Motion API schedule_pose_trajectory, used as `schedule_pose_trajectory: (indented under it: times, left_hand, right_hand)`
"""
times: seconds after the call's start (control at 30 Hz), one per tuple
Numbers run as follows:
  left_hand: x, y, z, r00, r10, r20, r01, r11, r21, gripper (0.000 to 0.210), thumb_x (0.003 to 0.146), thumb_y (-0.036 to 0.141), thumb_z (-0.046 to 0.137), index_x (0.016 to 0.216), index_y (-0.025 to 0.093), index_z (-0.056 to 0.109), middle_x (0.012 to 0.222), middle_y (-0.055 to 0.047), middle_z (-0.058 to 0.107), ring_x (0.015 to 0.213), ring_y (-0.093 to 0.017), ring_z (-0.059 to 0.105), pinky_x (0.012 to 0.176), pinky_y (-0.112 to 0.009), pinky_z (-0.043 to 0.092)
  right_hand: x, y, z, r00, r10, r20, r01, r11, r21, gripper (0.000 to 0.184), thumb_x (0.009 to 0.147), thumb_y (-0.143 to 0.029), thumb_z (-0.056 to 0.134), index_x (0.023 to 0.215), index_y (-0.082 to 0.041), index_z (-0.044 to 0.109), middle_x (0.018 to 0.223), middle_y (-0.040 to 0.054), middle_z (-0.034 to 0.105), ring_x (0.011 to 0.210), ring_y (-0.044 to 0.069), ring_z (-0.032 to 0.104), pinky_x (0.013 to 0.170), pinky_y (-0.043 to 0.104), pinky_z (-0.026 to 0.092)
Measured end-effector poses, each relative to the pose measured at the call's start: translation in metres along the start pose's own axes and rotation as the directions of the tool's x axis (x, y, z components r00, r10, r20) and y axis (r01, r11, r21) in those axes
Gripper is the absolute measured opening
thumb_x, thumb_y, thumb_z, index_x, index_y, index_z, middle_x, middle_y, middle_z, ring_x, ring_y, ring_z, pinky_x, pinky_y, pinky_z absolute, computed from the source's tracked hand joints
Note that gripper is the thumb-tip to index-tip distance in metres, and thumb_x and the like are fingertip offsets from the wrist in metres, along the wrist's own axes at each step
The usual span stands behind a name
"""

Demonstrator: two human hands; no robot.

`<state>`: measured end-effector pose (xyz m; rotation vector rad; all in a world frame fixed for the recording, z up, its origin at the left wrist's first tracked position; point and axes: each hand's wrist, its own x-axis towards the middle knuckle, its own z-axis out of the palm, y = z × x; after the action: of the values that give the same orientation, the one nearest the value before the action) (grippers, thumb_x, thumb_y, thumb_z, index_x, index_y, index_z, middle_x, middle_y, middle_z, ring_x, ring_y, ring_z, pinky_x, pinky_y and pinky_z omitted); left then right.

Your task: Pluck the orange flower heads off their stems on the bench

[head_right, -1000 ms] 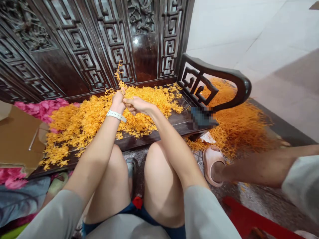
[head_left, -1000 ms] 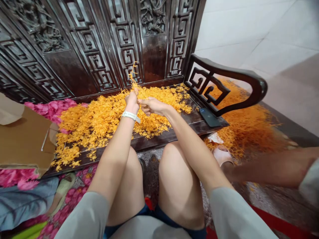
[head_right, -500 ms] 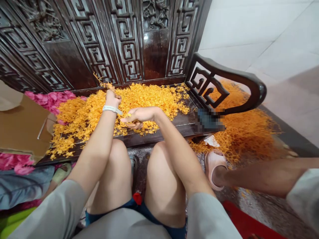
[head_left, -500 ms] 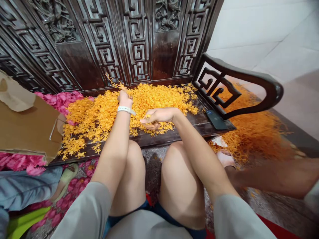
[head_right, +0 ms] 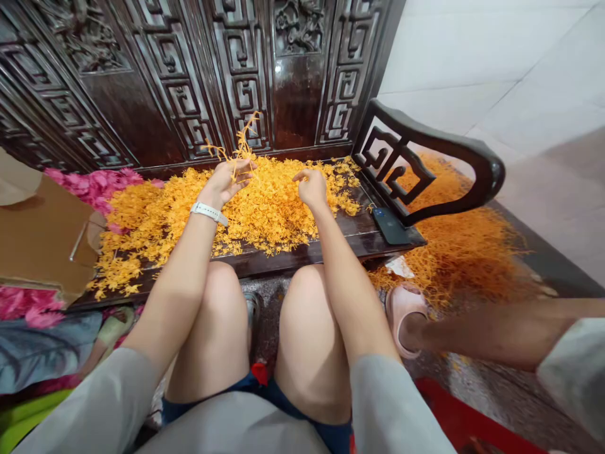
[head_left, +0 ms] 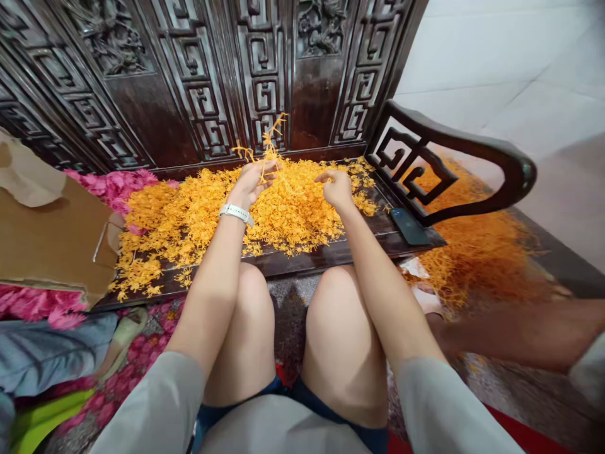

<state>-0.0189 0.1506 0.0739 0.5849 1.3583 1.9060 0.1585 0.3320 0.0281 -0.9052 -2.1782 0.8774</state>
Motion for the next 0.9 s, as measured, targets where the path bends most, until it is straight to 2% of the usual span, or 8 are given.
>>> schedule_pose_trajectory:
  times: [0.1,0.2,0.27,0.37,0.47,0.57,0.77,0.9]
  left_hand:
    - [-0.007,-0.001,0.012,0.989,-0.046,0.14,0.035,0.996,0.079,0.012,0.096,0.024,0.079,0.089,0.017,0.073,0.094,-0.009,0.08,0.08,-0.013,0.07,0.075,-0.025,0.056]
    - [-0.01,-0.001,0.02,0.978,-0.076,0.193,0.046,0.987,0.154,0.014,0.099,0.022,0.076,0.087,0.017,0.071,0.082,-0.006,0.075,0.071,-0.012,0.066,0.073,-0.026,0.054]
    - [-0.011,-0.002,0.025,0.972,-0.064,0.228,0.021,0.982,0.187,0.014,0.099,0.023,0.076,0.087,0.017,0.072,0.077,-0.004,0.069,0.066,-0.011,0.063,0.07,-0.027,0.052]
    - [-0.011,-0.006,0.031,0.96,-0.033,0.279,-0.032,0.974,0.224,0.019,0.097,0.028,0.079,0.083,0.018,0.071,0.069,0.0,0.058,0.061,-0.01,0.056,0.065,-0.027,0.047]
    - [-0.01,-0.014,0.037,0.943,-0.015,0.333,-0.088,0.953,0.292,0.025,0.093,0.024,0.08,0.073,0.019,0.066,0.065,0.001,0.05,0.057,-0.01,0.046,0.06,-0.028,0.04]
    - [-0.008,-0.019,0.038,0.926,-0.007,0.379,-0.149,0.912,0.381,0.025,0.088,0.017,0.076,0.066,0.018,0.064,0.064,-0.001,0.051,0.057,-0.011,0.042,0.058,-0.03,0.035]
    - [-0.009,-0.01,0.027,0.961,0.137,0.241,-0.251,0.8,0.546,0.025,0.085,0.015,0.067,0.061,0.019,0.061,0.06,-0.003,0.05,0.057,-0.014,0.04,0.061,-0.033,0.03]
    - [-0.013,-0.006,0.027,0.942,0.281,0.186,-0.314,0.533,0.786,0.031,0.082,0.018,0.075,0.057,0.021,0.055,0.055,-0.002,0.044,0.061,-0.018,0.042,0.068,-0.037,0.033]
  right_hand:
    - [0.001,0.007,0.001,0.992,0.064,-0.109,-0.072,0.995,-0.071,0.027,0.079,-0.004,0.057,0.1,-0.014,0.071,0.102,0.0129,0.069,0.111,0.034,0.068,0.107,0.053,0.054]
    - [0.001,0.011,0.003,0.975,0.161,-0.156,-0.18,0.976,-0.12,0.062,0.073,-0.02,0.081,0.131,-0.013,0.059,0.134,0.0213,0.061,0.128,0.042,0.059,0.109,0.059,0.051]
    - [0.0,0.006,0.004,0.98,0.143,-0.141,-0.153,0.987,-0.057,0.079,0.077,-0.036,0.087,0.144,-0.015,0.051,0.147,0.0235,0.053,0.138,0.043,0.053,0.111,0.058,0.05]
    - [-0.004,-0.011,0.003,0.997,0.009,0.077,-0.028,0.966,0.259,0.063,0.099,-0.06,0.064,0.147,-0.02,0.052,0.141,0.0181,0.062,0.131,0.032,0.059,0.104,0.046,0.056]
    - [-0.011,-0.03,0.003,0.936,-0.171,0.308,-0.024,0.841,0.541,0.062,0.103,-0.072,0.054,0.144,-0.025,0.057,0.122,0.0116,0.07,0.113,0.024,0.067,0.089,0.034,0.059]
    - [-0.016,-0.04,0.005,0.911,-0.252,0.326,-0.004,0.786,0.618,0.055,0.1,-0.071,0.064,0.127,-0.024,0.066,0.102,0.0064,0.07,0.094,0.017,0.066,0.079,0.027,0.055]
    - [-0.012,-0.031,0.006,0.916,-0.252,0.314,0.096,0.895,0.436,0.055,0.107,-0.064,0.058,0.076,-0.019,0.056,0.067,0.0004,0.055,0.064,0.011,0.05,0.064,0.027,0.043]
    - [-0.007,-0.023,0.007,0.886,-0.213,0.411,0.146,0.971,0.189,0.046,0.114,-0.042,0.052,0.073,-0.02,0.051,0.064,-0.0001,0.051,0.062,0.013,0.048,0.066,0.028,0.041]
